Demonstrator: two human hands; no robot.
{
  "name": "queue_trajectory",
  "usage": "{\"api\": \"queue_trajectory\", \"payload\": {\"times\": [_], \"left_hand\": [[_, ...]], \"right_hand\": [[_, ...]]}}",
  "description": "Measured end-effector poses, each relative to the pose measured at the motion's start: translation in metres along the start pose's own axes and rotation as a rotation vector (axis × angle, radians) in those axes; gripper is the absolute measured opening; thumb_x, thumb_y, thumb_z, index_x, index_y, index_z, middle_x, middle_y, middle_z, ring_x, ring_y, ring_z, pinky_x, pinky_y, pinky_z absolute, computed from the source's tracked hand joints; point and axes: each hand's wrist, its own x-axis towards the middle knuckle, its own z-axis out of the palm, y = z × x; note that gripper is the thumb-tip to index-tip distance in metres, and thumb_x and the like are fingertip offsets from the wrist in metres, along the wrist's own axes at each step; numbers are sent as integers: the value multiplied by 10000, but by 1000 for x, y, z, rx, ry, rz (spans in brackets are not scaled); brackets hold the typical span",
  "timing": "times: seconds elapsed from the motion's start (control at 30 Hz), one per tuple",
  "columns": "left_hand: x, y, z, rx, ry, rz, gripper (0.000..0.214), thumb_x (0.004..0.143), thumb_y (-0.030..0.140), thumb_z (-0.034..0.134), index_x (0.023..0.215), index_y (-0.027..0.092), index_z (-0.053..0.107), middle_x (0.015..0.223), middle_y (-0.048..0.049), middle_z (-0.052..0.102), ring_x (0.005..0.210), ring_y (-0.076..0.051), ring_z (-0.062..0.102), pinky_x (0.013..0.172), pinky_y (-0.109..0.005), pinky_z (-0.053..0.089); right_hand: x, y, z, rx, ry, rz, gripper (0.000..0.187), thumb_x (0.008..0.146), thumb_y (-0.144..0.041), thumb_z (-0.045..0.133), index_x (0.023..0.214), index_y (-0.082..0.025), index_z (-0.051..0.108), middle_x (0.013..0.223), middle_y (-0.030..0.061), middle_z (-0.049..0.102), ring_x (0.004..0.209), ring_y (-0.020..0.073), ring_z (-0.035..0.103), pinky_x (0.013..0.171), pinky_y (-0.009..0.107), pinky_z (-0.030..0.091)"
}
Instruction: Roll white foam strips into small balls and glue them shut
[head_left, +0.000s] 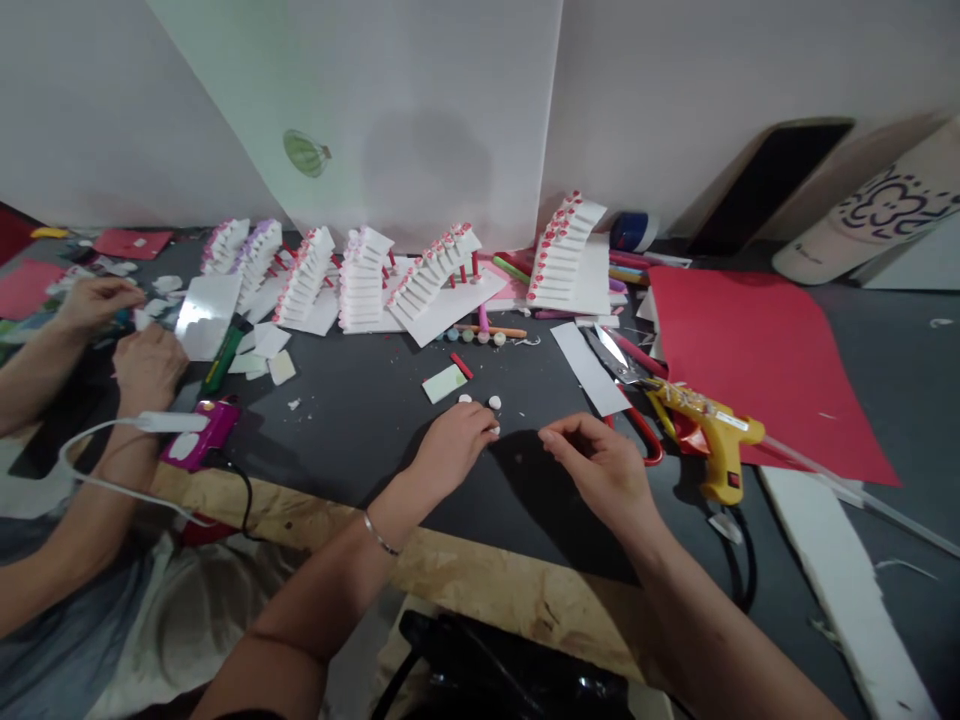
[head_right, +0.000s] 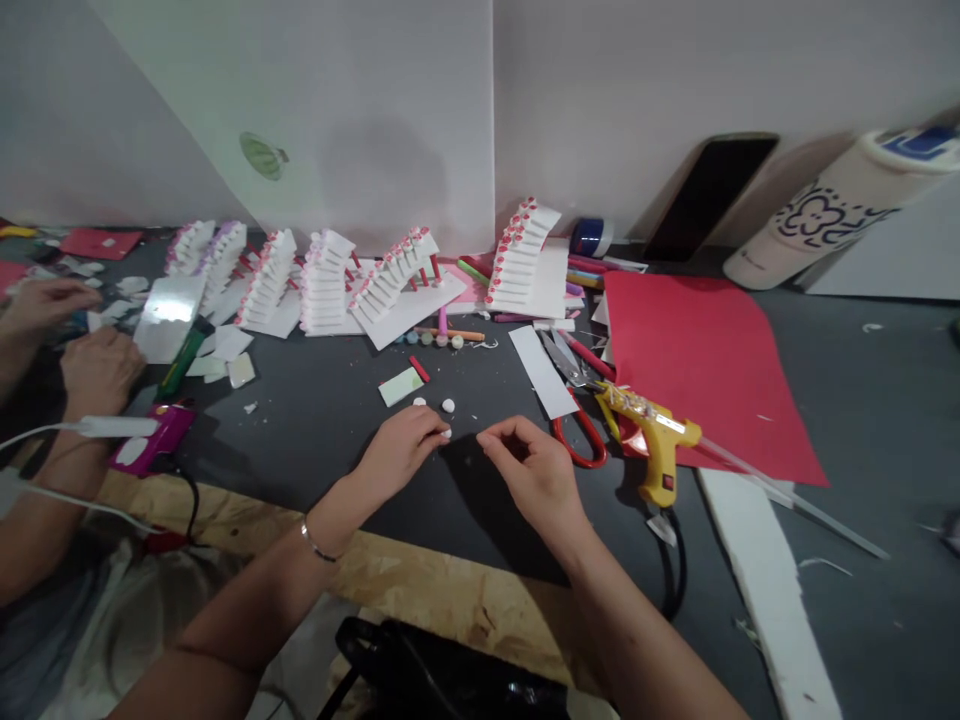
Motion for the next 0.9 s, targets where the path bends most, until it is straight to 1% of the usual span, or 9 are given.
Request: {"api": "queue_trajectory", "payload": {"times": [0.1,0.2,0.47,0.53,0.63,0.7,0.8,0.87,0.9], "left_hand": [[1,-1,-1,-86,1,-18,32,873,176,625,842,167,631,811,-25,637,792,-165,604,732,-281,491],[1,0,-1,-129,9,-15,51,884,180,609,854,165,646,814,-28,638,807,-164,609,752,-285,493],[-8,11,12,34,28,-18,116,917,153,536,845,151,626,876,-61,625,870,-198,593,787,-334,498],[-8,11,14,-29,40,-66,54,898,168,580,912,157,631,877,-50,632,855,-188,603,778,-324,504],[-8,8,10,-187,48,-193,205,835,193,674,1031,178,614,837,-10,639,755,-153,612,714,-287,513],[-6,5,4,-241,44,-232,197,818,186,686,1003,179,619,833,-2,640,721,-142,611,689,-277,511],[-5,3,-3,-212,71,-189,68,868,149,597,910,178,642,877,-21,641,796,-151,623,744,-294,512],[-5,2,-5,-173,96,-163,118,901,143,541,892,182,652,880,-26,639,832,-156,623,774,-304,508],[-6,2,-5,-158,96,-157,108,904,163,549,889,183,654,870,-26,637,831,-158,622,774,-305,508]], "right_hand": [[1,2,1,-5,-3,-1,331,762,-517,664,729,-188,654,651,11,630,596,136,548,565,248,446],[2,3,2,-8,5,-1,326,772,-513,657,743,-189,649,666,11,633,602,136,550,570,248,446],[1,6,4,-48,-11,-55,331,792,-518,636,748,-191,662,688,19,661,624,151,581,607,267,468],[1,8,4,-51,-10,-58,327,798,-515,630,772,-192,672,719,26,678,651,158,598,623,271,475],[2,11,4,-40,-2,-59,321,819,-503,605,871,-196,686,803,41,700,700,167,619,666,283,486],[3,13,4,-46,-4,-66,315,845,-492,575,908,-197,668,827,43,695,699,161,614,671,282,481],[3,13,4,-68,-16,-94,303,904,-481,486,869,-200,596,766,30,648,643,144,575,614,263,450],[2,10,4,-101,-14,-121,314,939,-467,411,797,-214,533,675,3,584,588,133,528,572,252,416],[2,9,3,-131,-10,-135,324,948,-459,388,757,-223,502,632,-12,545,561,128,499,555,250,396]]}}
